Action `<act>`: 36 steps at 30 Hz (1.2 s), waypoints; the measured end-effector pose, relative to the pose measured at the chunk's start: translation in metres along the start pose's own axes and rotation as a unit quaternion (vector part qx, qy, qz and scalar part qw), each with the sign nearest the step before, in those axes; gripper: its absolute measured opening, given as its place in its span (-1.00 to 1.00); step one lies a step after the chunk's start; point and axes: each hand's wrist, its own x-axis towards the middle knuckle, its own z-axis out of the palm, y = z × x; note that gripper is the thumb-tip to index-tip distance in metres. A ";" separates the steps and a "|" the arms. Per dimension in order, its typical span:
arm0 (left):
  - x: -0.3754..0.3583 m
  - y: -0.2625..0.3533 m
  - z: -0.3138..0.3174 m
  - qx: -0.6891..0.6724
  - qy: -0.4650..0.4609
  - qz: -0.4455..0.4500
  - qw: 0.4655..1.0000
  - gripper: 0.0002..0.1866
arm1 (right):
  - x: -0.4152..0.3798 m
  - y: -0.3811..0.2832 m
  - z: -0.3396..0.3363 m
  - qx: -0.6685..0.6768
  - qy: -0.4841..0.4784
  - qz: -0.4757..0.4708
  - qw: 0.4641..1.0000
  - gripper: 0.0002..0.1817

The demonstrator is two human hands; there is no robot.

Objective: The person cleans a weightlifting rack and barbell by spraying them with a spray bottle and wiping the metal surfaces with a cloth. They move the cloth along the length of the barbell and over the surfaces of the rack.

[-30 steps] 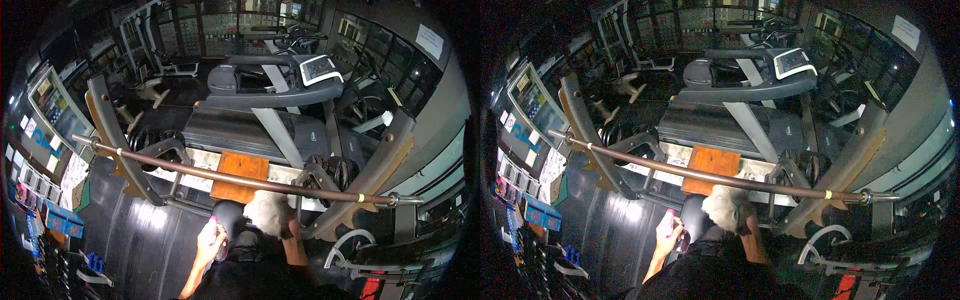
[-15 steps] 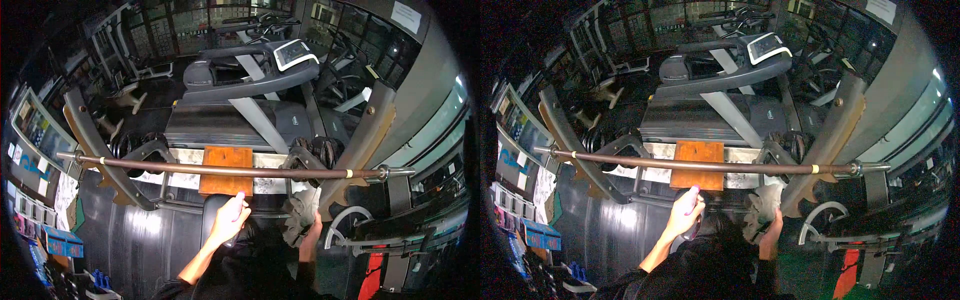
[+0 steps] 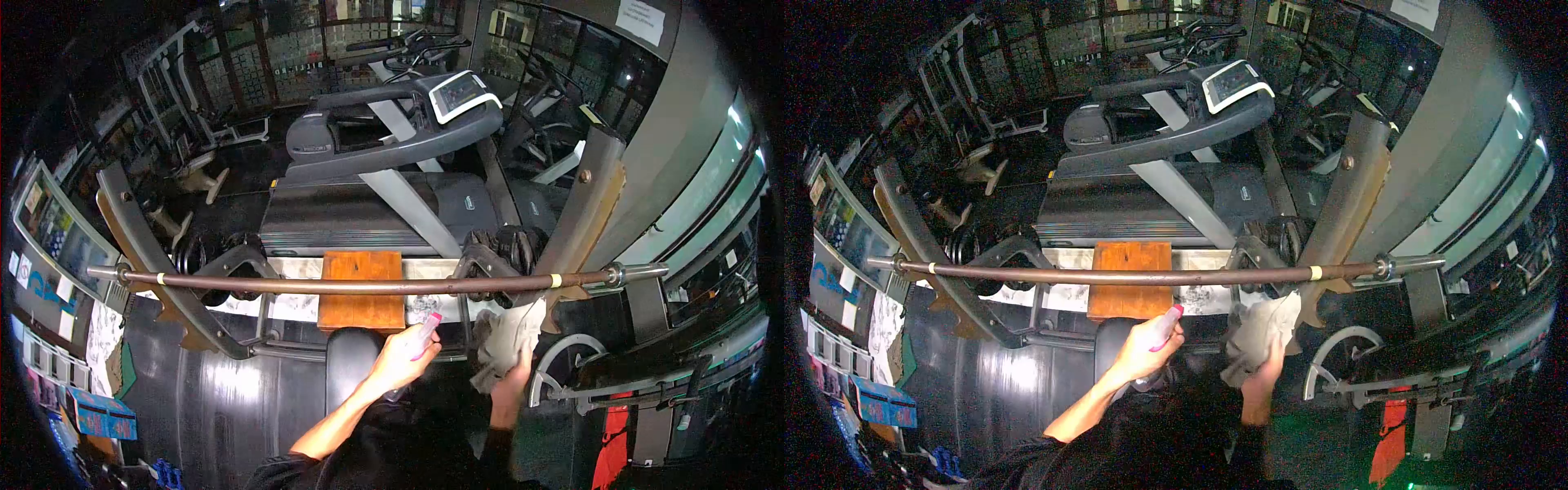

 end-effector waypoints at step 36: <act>-0.077 0.004 -0.043 0.011 0.046 -0.080 0.996 -0.81 | 0.102 -0.086 0.052 -0.792 -0.127 -0.395 0.448 -0.52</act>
